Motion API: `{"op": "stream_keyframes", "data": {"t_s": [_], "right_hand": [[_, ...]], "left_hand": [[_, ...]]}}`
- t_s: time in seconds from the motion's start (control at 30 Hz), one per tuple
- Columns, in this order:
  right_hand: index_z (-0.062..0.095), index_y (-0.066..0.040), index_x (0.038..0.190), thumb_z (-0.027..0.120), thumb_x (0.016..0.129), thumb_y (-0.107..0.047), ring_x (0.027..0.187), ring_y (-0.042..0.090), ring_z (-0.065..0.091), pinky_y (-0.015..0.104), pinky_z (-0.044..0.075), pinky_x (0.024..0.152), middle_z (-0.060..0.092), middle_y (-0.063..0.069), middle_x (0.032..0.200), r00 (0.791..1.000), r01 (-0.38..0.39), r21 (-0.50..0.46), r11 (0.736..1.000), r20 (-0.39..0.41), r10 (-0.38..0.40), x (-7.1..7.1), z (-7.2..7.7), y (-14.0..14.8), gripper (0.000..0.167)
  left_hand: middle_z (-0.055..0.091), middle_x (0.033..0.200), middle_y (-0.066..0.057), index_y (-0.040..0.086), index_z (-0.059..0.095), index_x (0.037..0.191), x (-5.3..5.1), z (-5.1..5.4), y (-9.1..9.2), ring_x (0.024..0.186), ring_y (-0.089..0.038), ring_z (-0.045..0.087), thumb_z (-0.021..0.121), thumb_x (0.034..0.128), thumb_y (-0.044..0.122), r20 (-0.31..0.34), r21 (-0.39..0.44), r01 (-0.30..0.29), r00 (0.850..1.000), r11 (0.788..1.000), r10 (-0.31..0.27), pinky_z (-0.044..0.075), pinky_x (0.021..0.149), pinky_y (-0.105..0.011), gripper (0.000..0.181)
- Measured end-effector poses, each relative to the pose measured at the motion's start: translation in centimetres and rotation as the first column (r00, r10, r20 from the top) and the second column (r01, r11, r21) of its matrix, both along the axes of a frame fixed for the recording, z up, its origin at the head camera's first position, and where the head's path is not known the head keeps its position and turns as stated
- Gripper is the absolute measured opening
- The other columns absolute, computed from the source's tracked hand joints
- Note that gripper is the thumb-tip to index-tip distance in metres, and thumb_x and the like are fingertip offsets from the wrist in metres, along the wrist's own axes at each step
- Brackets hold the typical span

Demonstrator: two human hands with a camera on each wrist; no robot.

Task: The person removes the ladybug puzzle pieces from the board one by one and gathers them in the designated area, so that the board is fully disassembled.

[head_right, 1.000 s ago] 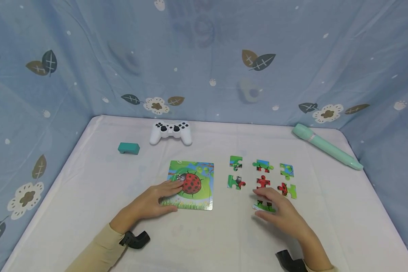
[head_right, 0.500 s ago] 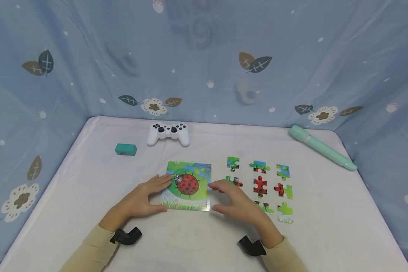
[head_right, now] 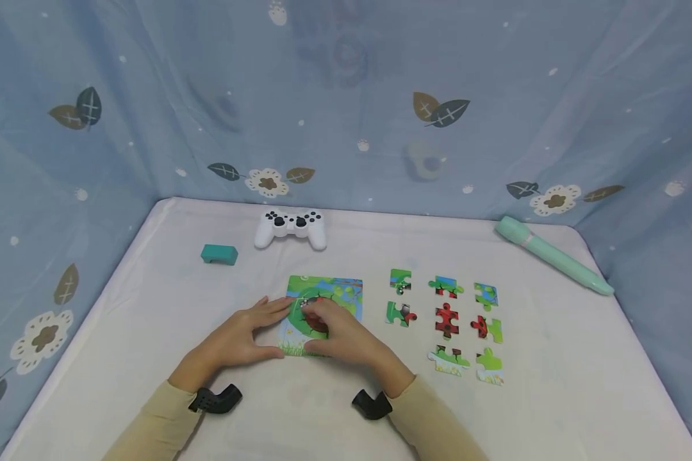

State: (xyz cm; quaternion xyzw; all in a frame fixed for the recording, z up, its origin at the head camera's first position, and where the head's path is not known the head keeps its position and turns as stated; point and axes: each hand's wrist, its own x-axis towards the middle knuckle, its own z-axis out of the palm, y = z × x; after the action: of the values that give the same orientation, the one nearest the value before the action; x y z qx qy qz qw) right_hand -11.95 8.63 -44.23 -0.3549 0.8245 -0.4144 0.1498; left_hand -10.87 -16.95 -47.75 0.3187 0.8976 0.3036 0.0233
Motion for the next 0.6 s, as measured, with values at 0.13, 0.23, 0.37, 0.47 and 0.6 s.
{"op": "stream_keyframes", "data": {"t_s": [0.13,0.23,0.37,0.47,0.6], "right_hand": [[0.052,-0.006,0.132,0.075,0.082,-0.021,0.118,0.019,0.049,0.039,0.045,0.102,0.051,0.007,0.128,0.999,0.034,0.072,0.997,-0.042,-0.031,0.1,-1.2,-0.8,0.058],[0.052,-0.009,0.134,0.075,0.081,-0.023,0.123,0.021,0.044,0.043,0.041,0.105,0.047,0.007,0.132,0.996,0.070,0.098,0.993,-0.054,-0.065,0.5,-1.8,-1.0,0.060],[0.052,-0.006,0.134,0.075,0.081,-0.023,0.125,0.023,0.042,0.044,0.042,0.104,0.045,0.010,0.132,0.992,0.096,0.089,0.991,-0.089,-0.089,0.7,-2.1,-1.2,0.060],[0.053,-0.003,0.132,0.075,0.081,-0.021,0.127,0.026,0.040,0.045,0.040,0.105,0.044,0.012,0.132,0.987,0.102,0.078,0.992,-0.135,-0.091,0.8,-2.3,-1.4,0.059],[0.053,-0.002,0.131,0.077,0.079,-0.020,0.131,0.028,0.036,0.045,0.038,0.108,0.042,0.014,0.134,0.984,0.110,0.076,0.991,-0.151,-0.097,0.9,-2.4,-1.4,0.060]], "left_hand": [[0.039,0.150,0.003,0.008,0.049,0.138,0.0,0.0,0.0,0.138,-0.022,0.037,0.070,0.0770,0.056,0.026,-0.009,-0.011,1.000,1.000,0.012,0.035,0.112,-0.044,0.081],[0.039,0.150,0.004,0.008,0.049,0.138,0.0,0.2,0.0,0.138,-0.022,0.037,0.071,0.0767,0.055,0.032,-0.015,-0.008,0.999,1.000,0.008,0.039,0.110,-0.043,0.081],[0.040,0.149,0.002,0.007,0.049,0.138,0.0,0.2,0.0,0.137,-0.023,0.038,0.073,0.0757,0.052,0.016,-0.013,-0.001,1.000,1.000,0.001,0.039,0.110,-0.043,0.081],[0.041,0.149,0.001,0.008,0.049,0.138,0.0,0.1,0.1,0.137,-0.024,0.039,0.074,0.0750,0.051,0.015,-0.005,-0.007,1.000,1.000,0.007,0.039,0.109,-0.044,0.081],[0.041,0.149,0.000,0.009,0.048,0.139,0.0,0.1,0.1,0.137,-0.025,0.039,0.075,0.0748,0.050,0.023,0.004,-0.017,1.000,1.000,0.017,0.039,0.109,-0.045,0.081]]}}
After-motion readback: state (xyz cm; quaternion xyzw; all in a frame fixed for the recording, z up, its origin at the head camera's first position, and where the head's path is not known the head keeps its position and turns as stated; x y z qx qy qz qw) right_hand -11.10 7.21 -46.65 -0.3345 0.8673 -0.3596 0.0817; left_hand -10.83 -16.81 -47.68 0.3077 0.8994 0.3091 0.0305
